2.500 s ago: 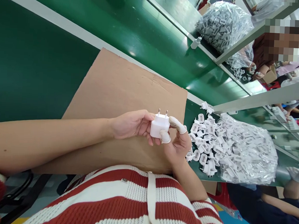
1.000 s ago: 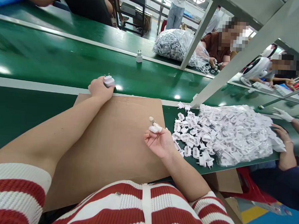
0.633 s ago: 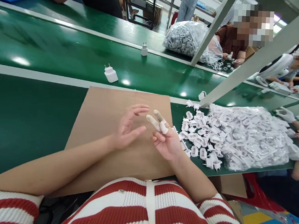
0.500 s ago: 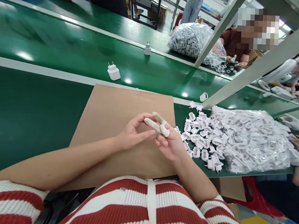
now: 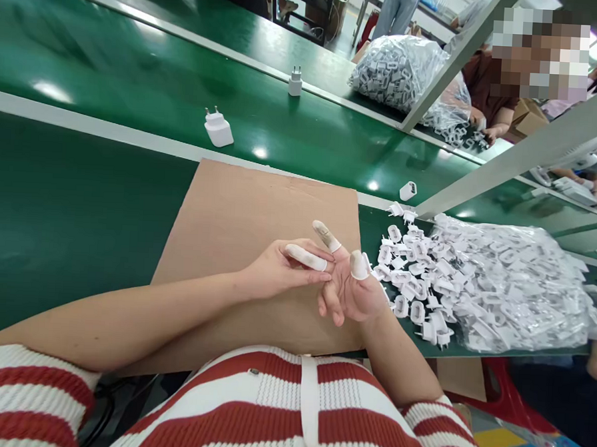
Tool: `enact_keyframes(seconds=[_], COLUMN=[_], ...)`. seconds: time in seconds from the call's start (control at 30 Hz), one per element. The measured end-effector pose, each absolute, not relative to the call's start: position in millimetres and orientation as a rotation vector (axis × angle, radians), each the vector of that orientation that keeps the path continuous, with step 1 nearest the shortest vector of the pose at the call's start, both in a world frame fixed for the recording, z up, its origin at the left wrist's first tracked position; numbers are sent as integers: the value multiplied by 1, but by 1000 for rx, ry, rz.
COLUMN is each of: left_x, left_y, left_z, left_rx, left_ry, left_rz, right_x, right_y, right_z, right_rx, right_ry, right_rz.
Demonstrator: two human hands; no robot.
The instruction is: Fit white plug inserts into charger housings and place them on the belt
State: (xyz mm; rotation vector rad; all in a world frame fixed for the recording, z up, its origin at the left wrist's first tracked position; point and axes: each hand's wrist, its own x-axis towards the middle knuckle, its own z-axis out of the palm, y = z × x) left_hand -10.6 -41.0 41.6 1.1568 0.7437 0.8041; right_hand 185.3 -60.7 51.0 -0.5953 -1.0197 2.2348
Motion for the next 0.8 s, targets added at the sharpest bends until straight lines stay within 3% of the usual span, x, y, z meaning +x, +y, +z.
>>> enact_keyframes(seconds=[0.47, 0.8], left_x=[-28, -24], left_y=[-21, -25], left_z=[45, 44], left_rx=[1631, 1714], left_ry=[633, 701], left_rz=[1056, 1042], right_x=[202, 207], right_y=[-57, -54], right_z=[62, 66], right_rx=[-410, -668], right_ry=[-928, -936], right_rz=[2325, 2301])
